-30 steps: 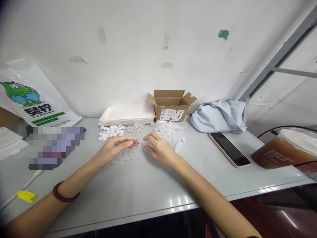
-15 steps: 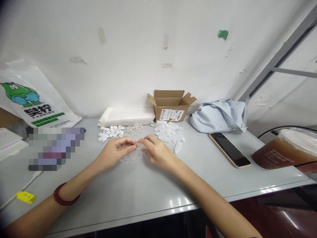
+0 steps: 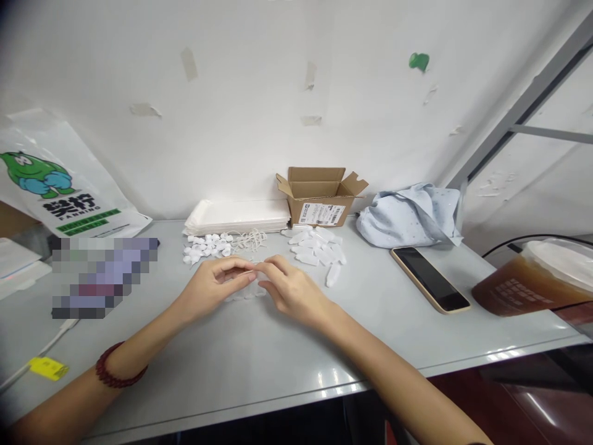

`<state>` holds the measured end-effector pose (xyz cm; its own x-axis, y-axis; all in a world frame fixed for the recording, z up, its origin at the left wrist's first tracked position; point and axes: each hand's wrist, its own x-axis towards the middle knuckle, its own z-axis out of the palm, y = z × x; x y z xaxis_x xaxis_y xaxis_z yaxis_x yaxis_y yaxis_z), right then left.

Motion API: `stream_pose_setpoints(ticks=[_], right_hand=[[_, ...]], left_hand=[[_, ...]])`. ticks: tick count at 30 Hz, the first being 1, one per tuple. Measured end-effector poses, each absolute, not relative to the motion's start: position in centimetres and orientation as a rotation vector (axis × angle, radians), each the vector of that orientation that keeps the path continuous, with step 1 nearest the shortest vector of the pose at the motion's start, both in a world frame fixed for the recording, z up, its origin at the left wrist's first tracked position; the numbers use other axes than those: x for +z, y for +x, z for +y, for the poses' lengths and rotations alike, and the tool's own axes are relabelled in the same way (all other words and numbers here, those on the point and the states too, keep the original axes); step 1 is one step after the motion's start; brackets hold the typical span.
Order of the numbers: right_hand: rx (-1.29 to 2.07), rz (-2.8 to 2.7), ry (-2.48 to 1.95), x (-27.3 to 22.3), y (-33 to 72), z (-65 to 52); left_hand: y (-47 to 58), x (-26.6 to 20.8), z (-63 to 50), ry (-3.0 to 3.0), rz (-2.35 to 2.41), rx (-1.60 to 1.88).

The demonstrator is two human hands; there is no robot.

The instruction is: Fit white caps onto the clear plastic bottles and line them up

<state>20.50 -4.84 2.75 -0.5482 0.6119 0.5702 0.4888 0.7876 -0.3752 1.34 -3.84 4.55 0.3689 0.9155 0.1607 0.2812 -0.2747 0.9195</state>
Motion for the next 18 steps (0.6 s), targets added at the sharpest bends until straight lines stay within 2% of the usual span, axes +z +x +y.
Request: stream_pose_setpoints(ticks=[7,11,18], right_hand=[[0.208,-2.198,-0.786,2.6,20.2,-5.0],[0.323,-2.116,-0.768,2.8,20.2,-5.0],[1.165,-1.679,-0.944,4.2,20.1,-5.0]], left_hand=[[1.4,4.8,-4.2,1.809,1.051,0.923],[1.4,4.6,-4.1,1.739,1.014,0.913],[1.4,4.7,-4.1,1.650,0.976,0.943]])
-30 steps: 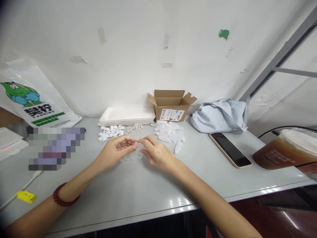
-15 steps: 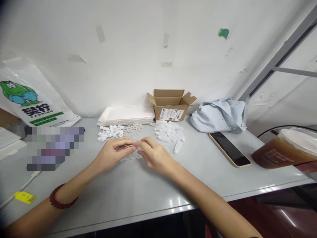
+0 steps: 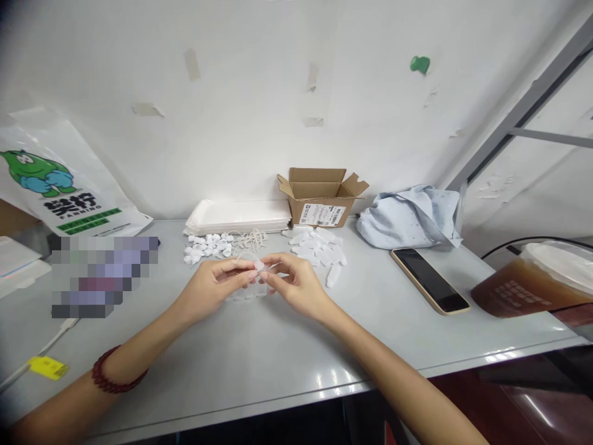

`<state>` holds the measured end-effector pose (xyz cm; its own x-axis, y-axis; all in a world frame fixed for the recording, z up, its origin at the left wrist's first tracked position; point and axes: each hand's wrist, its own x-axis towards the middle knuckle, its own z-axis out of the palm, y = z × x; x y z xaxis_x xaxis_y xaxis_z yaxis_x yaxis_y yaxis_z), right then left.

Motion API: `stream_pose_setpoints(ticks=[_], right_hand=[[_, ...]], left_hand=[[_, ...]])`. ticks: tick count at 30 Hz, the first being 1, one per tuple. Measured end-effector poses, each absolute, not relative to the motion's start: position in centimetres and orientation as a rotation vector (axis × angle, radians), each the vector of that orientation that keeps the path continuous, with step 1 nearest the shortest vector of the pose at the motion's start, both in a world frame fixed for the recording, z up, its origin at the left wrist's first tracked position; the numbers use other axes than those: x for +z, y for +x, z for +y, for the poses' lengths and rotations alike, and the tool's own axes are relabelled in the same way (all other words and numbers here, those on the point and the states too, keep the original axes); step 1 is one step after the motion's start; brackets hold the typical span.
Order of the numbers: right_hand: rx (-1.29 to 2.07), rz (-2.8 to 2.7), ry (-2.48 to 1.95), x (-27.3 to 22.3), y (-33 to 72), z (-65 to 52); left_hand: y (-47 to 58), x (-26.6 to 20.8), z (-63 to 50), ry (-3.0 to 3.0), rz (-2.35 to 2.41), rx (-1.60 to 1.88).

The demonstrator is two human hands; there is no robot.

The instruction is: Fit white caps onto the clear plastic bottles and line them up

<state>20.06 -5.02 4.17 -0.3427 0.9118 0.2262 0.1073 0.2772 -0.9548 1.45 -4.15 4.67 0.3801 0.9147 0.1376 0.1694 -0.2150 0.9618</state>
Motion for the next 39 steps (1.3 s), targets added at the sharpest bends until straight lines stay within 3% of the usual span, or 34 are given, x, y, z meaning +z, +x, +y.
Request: stream_pose_setpoints(ticks=[4,10,20,30,39], right_hand=[[1.471,-1.519,-0.871,4.8,20.1,-4.9],[1.642,-1.394,-0.773,4.5,20.2,-4.7],[1.627,-1.433,-0.785,4.1,19.9,-4.8],[1.826,-1.217,-0.746,3.5,20.1,-4.4],[1.847,-1.140,-0.741,3.2,19.9,-4.3]], left_hand=[[1.6,4.8,-4.6,1.761,1.014,1.026],[1.8,5.0,-4.9,1.799,1.095,1.074],[1.8,4.7,-4.7,1.713,1.139,1.034],[2.3,4.0,-5.4,2.087,1.119,1.354],[2.6,2.8,-5.0,2.620,1.000,1.244]])
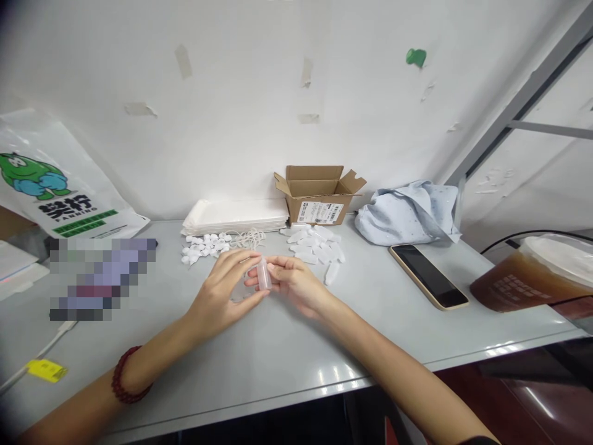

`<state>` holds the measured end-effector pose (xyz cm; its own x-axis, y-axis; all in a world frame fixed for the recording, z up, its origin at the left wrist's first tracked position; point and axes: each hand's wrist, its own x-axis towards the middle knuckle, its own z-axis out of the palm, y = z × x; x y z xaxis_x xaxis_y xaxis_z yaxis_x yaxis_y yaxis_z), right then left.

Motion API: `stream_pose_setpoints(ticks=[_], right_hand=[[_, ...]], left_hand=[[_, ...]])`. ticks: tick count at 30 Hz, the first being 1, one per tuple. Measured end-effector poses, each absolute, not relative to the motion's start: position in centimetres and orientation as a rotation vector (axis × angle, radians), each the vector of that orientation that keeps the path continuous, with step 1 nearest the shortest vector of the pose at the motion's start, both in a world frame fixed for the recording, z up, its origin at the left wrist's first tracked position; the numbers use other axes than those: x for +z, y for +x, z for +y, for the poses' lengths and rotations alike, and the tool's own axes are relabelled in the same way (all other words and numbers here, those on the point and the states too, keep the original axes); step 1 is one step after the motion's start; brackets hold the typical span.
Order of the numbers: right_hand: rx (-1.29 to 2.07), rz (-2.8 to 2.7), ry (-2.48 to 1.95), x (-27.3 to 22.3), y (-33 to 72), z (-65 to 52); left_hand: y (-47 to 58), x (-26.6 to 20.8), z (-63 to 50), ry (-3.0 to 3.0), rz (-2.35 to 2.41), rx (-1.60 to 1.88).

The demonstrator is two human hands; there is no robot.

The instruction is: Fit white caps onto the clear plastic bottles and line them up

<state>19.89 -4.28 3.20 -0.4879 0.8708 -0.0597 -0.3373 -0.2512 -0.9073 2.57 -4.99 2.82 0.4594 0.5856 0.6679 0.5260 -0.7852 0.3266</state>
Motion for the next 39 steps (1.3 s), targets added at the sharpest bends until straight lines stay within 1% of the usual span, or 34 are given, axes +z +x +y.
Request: stream_pose_setpoints(ticks=[4,9,12,23,39], right_hand=[[1.729,-1.290,-0.864,3.2,19.9,-4.0],[1.270,-1.554,-1.200,2.9,20.0,-3.7],[1.122,-1.619,-1.328,2.7,20.0,-3.5],[1.085,-1.746,-1.427,1.8,20.2,-2.6],[1.104,-1.917,-1.436,2.1,20.8,-2.1]], left_hand=[[2.8,2.3,-4.8,2.632,1.026,1.235],[2.9,1.6,-4.7,2.648,1.033,1.142],[3.0,1.2,-4.5,2.661,1.039,1.080],[3.0,0.7,-4.3,2.724,1.089,0.837],[3.1,0.2,-4.3,2.761,1.136,0.769]])
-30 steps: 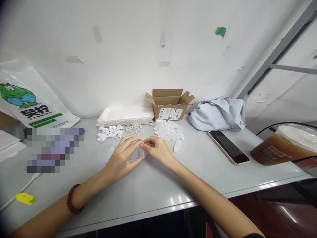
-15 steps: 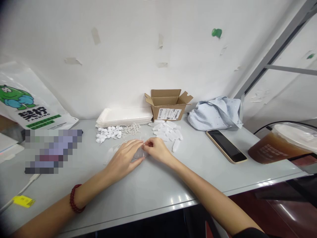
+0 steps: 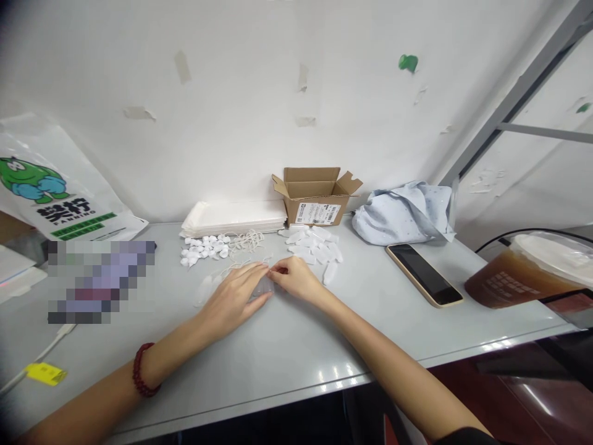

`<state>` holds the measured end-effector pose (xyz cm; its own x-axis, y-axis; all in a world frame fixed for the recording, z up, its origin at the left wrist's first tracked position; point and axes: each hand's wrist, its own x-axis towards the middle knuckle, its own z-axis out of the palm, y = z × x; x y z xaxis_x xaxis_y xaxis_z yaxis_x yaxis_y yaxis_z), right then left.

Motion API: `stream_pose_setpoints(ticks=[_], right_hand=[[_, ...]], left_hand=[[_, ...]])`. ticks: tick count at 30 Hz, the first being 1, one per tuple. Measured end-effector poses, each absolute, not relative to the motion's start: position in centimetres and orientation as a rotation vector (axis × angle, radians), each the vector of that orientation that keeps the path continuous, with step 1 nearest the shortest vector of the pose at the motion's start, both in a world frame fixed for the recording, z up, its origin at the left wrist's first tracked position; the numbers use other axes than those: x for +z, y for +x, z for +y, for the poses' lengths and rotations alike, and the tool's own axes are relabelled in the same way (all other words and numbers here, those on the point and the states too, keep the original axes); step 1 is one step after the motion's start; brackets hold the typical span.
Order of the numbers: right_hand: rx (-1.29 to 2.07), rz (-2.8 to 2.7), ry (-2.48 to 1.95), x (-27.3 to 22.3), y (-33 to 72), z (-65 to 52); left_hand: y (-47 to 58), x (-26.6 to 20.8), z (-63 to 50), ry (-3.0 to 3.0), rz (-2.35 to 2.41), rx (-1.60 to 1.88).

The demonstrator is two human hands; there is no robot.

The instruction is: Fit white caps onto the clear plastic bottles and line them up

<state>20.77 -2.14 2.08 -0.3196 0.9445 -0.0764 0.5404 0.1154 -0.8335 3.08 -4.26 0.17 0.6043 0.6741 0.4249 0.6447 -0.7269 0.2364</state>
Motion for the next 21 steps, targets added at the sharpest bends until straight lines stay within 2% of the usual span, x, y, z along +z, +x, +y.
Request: stream_pose_setpoints(ticks=[21], right_hand=[[1.196,-1.784,-1.452,1.75,20.61,-2.35]], left_hand=[[2.79,0.10,-4.08,2.752,1.183,0.802]])
